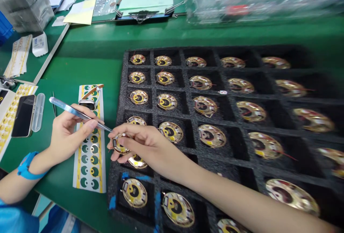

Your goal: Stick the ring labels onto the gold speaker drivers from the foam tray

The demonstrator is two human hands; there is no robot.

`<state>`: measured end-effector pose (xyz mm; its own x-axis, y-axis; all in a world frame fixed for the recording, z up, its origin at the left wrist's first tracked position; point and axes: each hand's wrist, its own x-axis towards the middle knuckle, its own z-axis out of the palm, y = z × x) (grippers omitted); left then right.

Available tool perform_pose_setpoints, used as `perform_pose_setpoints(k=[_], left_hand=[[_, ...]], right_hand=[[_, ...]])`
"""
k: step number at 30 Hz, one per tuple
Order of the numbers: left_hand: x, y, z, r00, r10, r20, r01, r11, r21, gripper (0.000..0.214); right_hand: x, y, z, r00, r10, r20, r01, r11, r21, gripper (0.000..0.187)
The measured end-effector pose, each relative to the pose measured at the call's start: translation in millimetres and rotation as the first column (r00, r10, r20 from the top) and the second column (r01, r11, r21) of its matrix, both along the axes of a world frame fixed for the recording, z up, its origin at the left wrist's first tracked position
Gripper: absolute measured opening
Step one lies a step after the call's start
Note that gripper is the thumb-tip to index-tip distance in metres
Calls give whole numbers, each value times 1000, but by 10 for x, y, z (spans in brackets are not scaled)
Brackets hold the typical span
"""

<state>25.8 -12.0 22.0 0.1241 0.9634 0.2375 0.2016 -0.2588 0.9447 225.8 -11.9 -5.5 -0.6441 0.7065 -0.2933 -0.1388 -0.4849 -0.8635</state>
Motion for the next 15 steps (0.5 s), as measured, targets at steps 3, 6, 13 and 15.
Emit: perform_pose_setpoints(k=[3, 6, 13, 15], left_hand=[[-9, 33, -21, 998, -19, 56, 21, 1000, -23, 11], [-2, 71, -27, 992, -23, 125, 29, 999, -42, 10], [3, 105, -33, 988, 21, 156, -7, 996, -88, 18], [-4, 109, -38, 988, 26, 153, -13, 996, -88, 19]], right_hand=[[15, 21, -34, 999, 17, -36, -17, 1000, -1, 14], [26, 38, -62, 998, 22, -63, -24, 999, -31, 20], [40, 59, -27, 994, 77, -76, -80, 996, -42, 18], [34, 63, -4, 993, 90, -74, -95, 993, -64, 18]])
